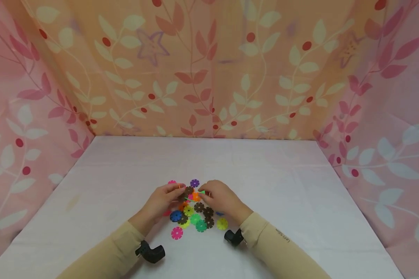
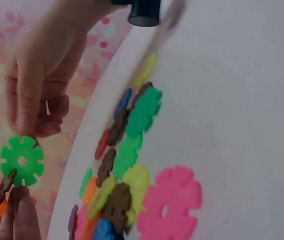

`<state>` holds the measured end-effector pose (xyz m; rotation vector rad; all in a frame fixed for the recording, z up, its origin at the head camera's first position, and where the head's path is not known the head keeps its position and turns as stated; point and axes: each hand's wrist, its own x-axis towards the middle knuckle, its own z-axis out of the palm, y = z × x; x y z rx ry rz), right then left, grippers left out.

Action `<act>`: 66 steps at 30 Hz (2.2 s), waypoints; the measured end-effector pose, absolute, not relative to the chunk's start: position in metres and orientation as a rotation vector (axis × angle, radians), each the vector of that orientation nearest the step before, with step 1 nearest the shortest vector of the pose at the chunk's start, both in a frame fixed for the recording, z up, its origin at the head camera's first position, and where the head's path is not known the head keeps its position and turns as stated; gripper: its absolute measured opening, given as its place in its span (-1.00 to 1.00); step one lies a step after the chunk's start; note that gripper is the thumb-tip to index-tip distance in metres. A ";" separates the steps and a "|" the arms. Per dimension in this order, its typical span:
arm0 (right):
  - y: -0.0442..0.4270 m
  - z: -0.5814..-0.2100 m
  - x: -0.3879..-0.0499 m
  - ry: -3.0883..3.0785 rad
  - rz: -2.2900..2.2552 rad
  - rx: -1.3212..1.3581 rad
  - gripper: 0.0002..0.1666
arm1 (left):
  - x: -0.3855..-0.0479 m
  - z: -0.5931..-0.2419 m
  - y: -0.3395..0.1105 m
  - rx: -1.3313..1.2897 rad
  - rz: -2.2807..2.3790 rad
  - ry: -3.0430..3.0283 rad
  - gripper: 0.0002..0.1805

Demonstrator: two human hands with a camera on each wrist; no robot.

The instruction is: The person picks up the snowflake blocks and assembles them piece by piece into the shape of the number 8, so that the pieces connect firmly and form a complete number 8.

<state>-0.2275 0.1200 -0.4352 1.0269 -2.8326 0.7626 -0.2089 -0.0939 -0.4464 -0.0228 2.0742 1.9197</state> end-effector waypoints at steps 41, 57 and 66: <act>0.121 -0.421 -0.230 -2.978 1.677 0.981 -0.77 | -0.196 -0.444 -0.090 0.169 1.717 2.028 -0.58; 0.120 -0.423 -0.231 -3.019 1.814 0.975 -0.73 | -0.195 -0.443 -0.089 0.273 1.608 2.153 -0.69; 0.117 -0.419 -0.229 -3.023 1.727 0.971 -0.74 | -0.196 -0.441 -0.084 0.295 1.601 2.133 -0.69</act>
